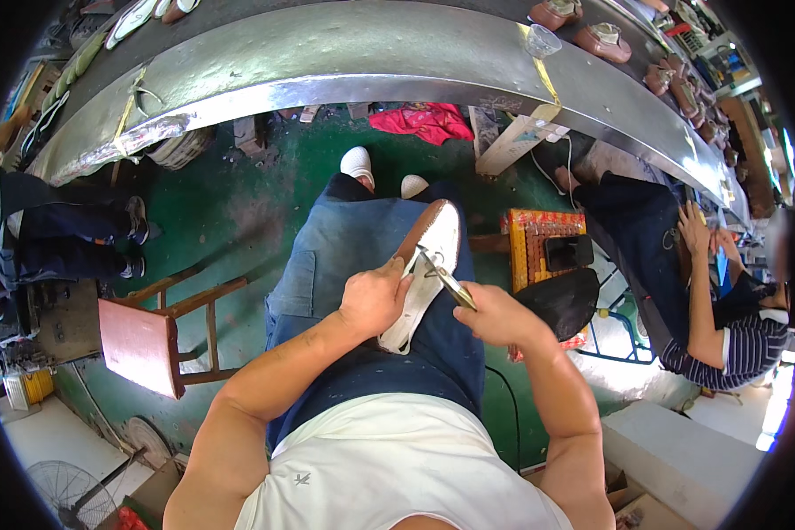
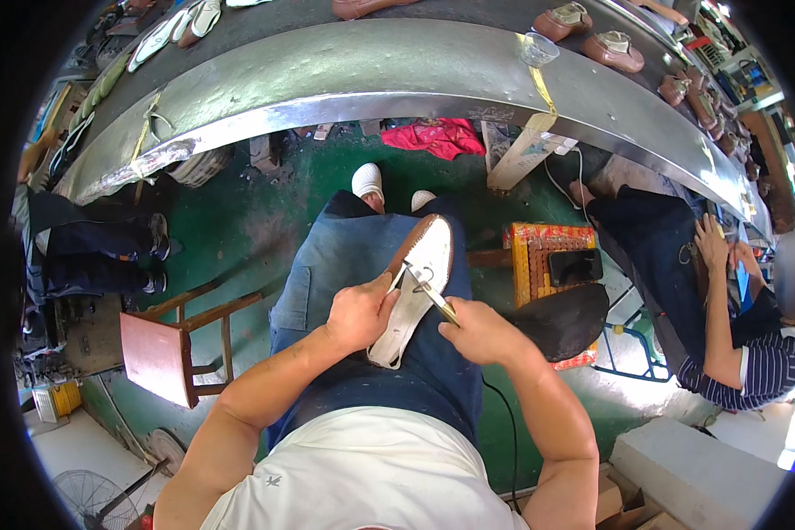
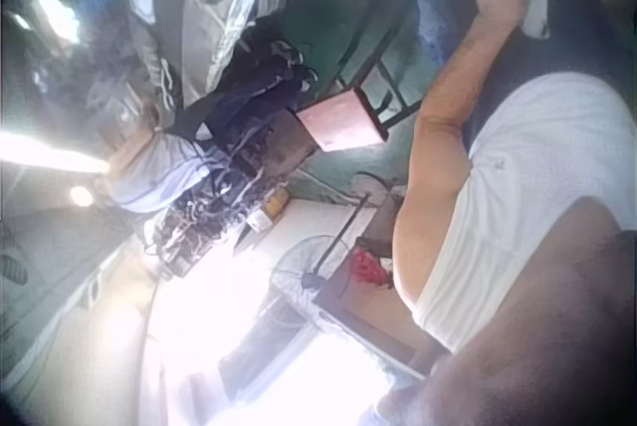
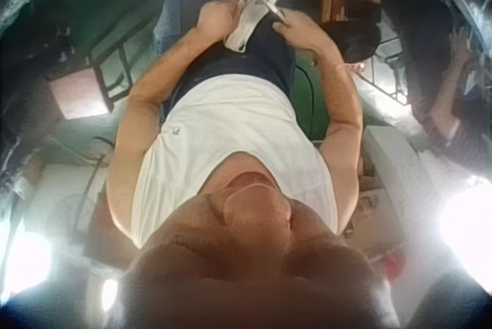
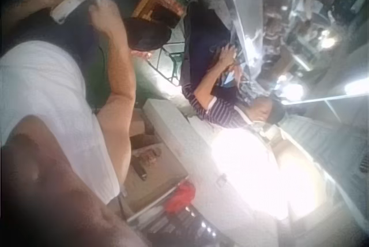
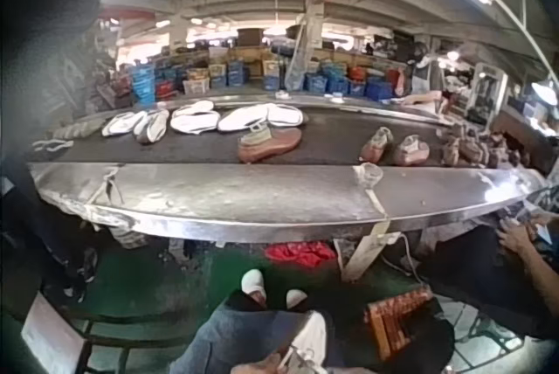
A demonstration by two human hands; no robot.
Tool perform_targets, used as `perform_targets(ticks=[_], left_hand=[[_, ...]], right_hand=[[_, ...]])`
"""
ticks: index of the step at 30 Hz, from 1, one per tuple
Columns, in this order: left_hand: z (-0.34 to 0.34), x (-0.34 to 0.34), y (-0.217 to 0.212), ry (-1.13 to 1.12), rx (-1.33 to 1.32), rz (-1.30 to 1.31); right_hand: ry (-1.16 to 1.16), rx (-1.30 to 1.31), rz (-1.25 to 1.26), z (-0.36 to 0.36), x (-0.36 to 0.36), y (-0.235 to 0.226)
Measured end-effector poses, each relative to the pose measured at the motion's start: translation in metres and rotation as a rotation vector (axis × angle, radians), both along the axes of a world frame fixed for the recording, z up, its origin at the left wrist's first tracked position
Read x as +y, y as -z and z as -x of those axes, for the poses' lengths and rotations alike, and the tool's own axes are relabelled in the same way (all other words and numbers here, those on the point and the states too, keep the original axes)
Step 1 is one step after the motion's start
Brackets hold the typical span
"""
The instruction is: Using pincers to trim excess material from shoe soles at a manufacturing assembly line.
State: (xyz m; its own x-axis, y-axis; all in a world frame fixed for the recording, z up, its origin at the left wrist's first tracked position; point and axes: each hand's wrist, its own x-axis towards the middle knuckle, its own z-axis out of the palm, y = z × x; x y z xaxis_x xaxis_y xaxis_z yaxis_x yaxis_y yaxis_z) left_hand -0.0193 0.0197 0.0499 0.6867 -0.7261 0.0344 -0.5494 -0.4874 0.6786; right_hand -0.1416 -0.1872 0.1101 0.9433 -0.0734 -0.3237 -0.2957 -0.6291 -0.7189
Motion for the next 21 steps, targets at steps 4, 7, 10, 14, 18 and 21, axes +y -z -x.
perform_targets(ticks=[4, 7, 10, 14, 18, 21], left_hand=[[-0.019, -0.005, -0.025, 0.042, 0.218, -0.184], [-0.036, -0.016, 0.047, -0.256, 0.894, 0.164], [-0.037, -0.021, 0.052, -0.152, 1.417, 0.492], [-0.040, -0.022, 0.054, -0.105, 1.466, 0.519], [-0.043, -0.031, 0.051, -0.178, 1.427, 0.371], [-0.039, -0.036, 0.045, -0.237, 1.390, 0.339]], right_hand=[[0.016, 0.609, -0.311, -0.032, -0.012, -0.042], [-0.155, 0.406, 0.115, -0.036, 0.000, -0.030], [-0.042, 0.267, 0.028, -0.018, 0.011, 0.008], [0.370, 0.315, -0.357, 0.000, 0.051, 0.045], [0.540, 0.270, -0.781, 0.013, 0.059, 0.068], [0.436, 0.411, -1.452, 0.030, 0.009, 0.087]])
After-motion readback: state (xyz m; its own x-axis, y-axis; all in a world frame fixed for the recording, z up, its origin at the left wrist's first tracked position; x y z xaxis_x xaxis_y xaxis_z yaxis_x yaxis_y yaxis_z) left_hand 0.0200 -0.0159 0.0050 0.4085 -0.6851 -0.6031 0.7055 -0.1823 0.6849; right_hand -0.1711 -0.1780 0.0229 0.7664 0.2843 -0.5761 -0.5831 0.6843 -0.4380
